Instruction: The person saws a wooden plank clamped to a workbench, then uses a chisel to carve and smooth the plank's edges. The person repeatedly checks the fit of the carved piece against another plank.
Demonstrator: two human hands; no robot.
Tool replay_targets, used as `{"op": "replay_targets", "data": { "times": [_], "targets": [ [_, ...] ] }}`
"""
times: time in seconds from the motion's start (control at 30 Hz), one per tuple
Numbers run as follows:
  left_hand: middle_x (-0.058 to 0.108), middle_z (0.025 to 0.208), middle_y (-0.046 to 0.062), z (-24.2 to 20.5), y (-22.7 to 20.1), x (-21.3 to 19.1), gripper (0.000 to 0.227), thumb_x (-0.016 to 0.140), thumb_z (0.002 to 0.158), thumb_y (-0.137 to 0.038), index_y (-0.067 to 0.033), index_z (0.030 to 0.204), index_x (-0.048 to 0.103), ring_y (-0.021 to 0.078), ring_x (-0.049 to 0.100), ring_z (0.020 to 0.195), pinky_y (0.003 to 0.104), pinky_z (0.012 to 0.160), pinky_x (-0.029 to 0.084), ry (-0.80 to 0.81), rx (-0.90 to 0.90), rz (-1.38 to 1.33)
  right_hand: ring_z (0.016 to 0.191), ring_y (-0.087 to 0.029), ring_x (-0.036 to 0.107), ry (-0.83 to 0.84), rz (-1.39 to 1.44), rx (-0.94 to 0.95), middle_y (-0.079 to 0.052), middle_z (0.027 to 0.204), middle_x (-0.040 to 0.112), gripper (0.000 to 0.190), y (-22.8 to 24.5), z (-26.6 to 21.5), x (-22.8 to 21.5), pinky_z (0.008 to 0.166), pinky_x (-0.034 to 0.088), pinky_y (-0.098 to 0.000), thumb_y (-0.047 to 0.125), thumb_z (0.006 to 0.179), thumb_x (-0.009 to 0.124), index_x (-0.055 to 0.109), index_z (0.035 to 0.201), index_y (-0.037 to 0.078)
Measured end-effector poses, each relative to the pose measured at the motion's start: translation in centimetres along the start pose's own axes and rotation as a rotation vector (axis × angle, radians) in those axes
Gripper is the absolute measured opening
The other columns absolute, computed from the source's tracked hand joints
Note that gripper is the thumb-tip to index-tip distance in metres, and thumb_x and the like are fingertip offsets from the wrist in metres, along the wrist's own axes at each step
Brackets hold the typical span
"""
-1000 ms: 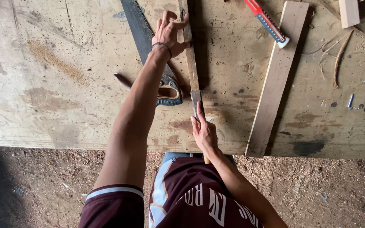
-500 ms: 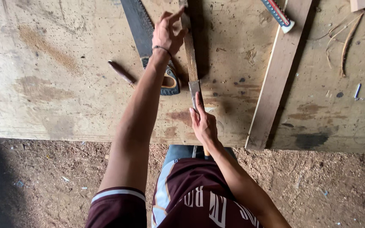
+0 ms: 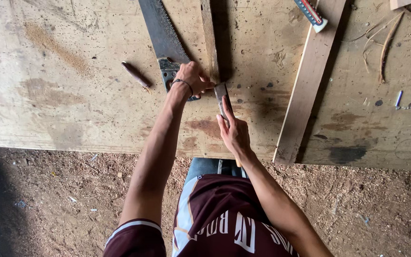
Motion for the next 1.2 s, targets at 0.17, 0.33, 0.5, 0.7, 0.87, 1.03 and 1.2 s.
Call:
{"op": "replay_targets", "data": {
  "times": [0.17,0.33,0.5,0.7,0.87,1.03,1.2],
  "targets": [
    [0.074,0.066,0.003,-1.0,0.0,0.6,0.023,0.076,0.091,-0.028,-0.0072,0.081,0.077,0.0109,0.07,0.05,0.026,0.048,0.058,-0.05,0.043,-0.194,0.038,-0.009,0.049,0.046,-0.048,0.021,-0.002,0.057,0.06,0.064,0.0,0.9,-0.9,0.033,0.044,-0.0289,0.031,0.108,0.053,0.023,0.164,0.023],
    [0.072,0.063,0.003,-0.6,0.8,1.5,0.02,0.075,0.091,-0.025,-0.0066,0.082,0.077,0.0115,0.068,0.049,0.029,0.048,0.055,-0.08,0.082,-0.207,0.036,-0.012,0.046,0.09,-0.102,0.004,-0.002,0.054,0.056,0.063,0.0,1.1,-1.4,0.032,0.044,-0.0295,0.033,0.109,0.053,0.022,0.164,0.024],
    [0.07,0.06,0.007,-0.7,1.4,1.7,0.019,0.068,0.092,-0.021,-0.0055,0.085,0.078,0.0138,0.069,0.049,0.03,0.053,0.056,-0.172,0.241,-0.116,0.035,-0.011,0.044,0.151,-0.145,0.077,-0.003,0.051,0.055,0.065,-0.4,1.2,-1.5,0.033,0.042,-0.0291,0.035,0.109,0.051,0.02,0.165,0.025],
    [0.074,0.069,0.009,-0.9,2.5,1.9,0.021,0.069,0.09,-0.027,-0.0085,0.092,0.078,0.0204,0.074,0.063,0.037,0.064,0.059,-0.32,0.285,-0.031,0.035,-0.007,0.04,0.116,-0.134,0.009,-0.002,0.062,0.06,0.064,-1.0,1.0,0.1,0.03,0.042,-0.026,0.035,0.109,0.05,0.019,0.164,0.028],
    [0.078,0.082,0.008,-1.3,2.7,0.9,0.022,0.071,0.089,-0.032,-0.0106,0.09,0.075,0.0233,0.075,0.072,0.039,0.068,0.06,-0.403,0.148,0.014,0.036,-0.008,0.038,0.127,-0.139,0.033,-0.003,0.065,0.062,0.064,-1.0,1.1,1.5,0.029,0.04,-0.0243,0.037,0.109,0.048,0.016,0.164,0.027],
    [0.078,0.088,0.01,-0.5,1.5,-0.4,0.03,0.077,0.086,-0.033,-0.0077,0.1,0.07,0.0235,0.075,0.077,0.038,0.069,0.06,-0.522,0.118,-0.099,0.038,-0.007,0.041,0.098,-0.067,0.09,-0.005,0.069,0.065,0.064,-0.4,1.1,0.7,0.029,0.041,-0.024,0.036,0.11,0.049,0.017,0.164,0.03],
    [0.072,0.098,0.014,3.3,0.8,1.0,0.044,0.082,0.08,-0.038,-0.0059,0.105,0.065,0.0244,0.076,0.076,0.036,0.066,0.063,-0.467,0.011,-0.28,0.038,-0.006,0.049,-0.017,0.046,0.065,-0.007,0.078,0.068,0.064,-0.2,1.4,-0.5,0.028,0.046,-0.0229,0.03,0.109,0.052,0.018,0.163,0.029]
  ]
}}
Point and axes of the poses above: each hand's wrist, its own z-axis towards the middle knuckle, its own x-axis out of the palm, y = z × x, the point moved 3 cm from there along z, towards the middle knuckle
